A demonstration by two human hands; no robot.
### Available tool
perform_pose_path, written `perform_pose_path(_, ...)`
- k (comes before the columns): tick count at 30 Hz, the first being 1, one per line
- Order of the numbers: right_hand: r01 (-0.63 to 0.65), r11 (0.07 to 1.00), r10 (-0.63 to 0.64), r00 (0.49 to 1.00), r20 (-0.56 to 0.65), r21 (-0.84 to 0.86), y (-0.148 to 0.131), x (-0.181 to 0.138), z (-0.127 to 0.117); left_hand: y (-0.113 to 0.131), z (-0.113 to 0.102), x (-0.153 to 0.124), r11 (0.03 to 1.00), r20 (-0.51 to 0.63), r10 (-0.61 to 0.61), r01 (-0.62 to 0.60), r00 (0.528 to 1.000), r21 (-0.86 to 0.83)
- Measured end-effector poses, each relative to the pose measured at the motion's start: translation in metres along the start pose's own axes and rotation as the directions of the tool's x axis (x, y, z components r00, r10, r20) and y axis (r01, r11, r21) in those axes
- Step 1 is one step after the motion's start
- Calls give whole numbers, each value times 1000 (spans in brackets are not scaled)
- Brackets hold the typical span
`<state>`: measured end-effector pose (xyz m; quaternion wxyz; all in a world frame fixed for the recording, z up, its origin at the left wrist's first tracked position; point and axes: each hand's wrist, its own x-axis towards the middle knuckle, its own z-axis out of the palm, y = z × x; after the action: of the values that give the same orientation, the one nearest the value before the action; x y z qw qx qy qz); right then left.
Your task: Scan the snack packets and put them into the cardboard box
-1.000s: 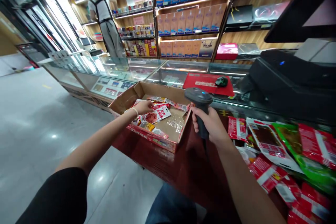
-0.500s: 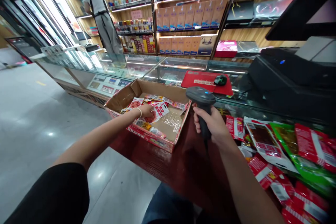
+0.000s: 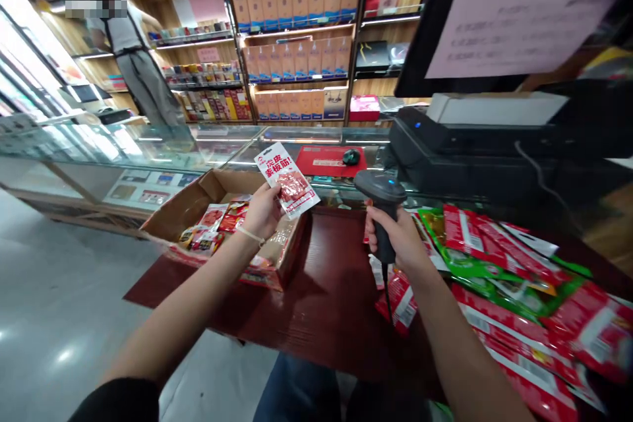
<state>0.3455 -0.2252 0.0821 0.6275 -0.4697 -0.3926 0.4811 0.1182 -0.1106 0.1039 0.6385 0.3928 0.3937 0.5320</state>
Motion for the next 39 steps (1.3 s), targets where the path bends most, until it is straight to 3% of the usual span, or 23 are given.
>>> perform_pose_path(4, 12, 1000, -14, 996, -90, -21, 6, -10, -41, -44, 62, -32, 984, 73, 4, 9, 997, -180)
perform_pose_path(8, 14, 1000, -15, 984, -179, -4, 14, -15, -74, -113, 97, -41, 950, 54, -70, 83, 996, -301)
perform_pose_path(12, -11, 999, 18, 976, -215, 33, 22, -17, -91, -169, 103, -24, 922, 32, -106, 110, 994, -371)
perform_pose_path(17, -91, 994, 101, 965, -241, 54, 33, -20, -91, -205, 89, -5, 917, 95, -140, 165, 986, -363)
perform_pose_path(25, -153, 988, 156, 952, -262, 32, 35, -23, -84, -204, 72, 0, 968, 93, -90, 109, 992, -227)
perform_pose_path(29, -142, 989, 149, 960, -236, 46, 36, -25, -84, -200, 68, 2, 935, 205, -107, 168, 973, -311)
perform_pose_path(32, -149, 987, 157, 962, -224, 50, 38, -26, -83, -194, 65, 3, 849, 296, -203, 318, 933, -421)
perform_pose_path(35, -169, 984, 177, 959, -223, 53, 36, -26, -81, -181, 61, 1, 733, 428, -296, 490, 854, -471)
perform_pose_path(39, -173, 984, 177, 959, -221, 39, 32, -28, -77, -164, 56, -4, 655, 565, -266, 576, 781, -489)
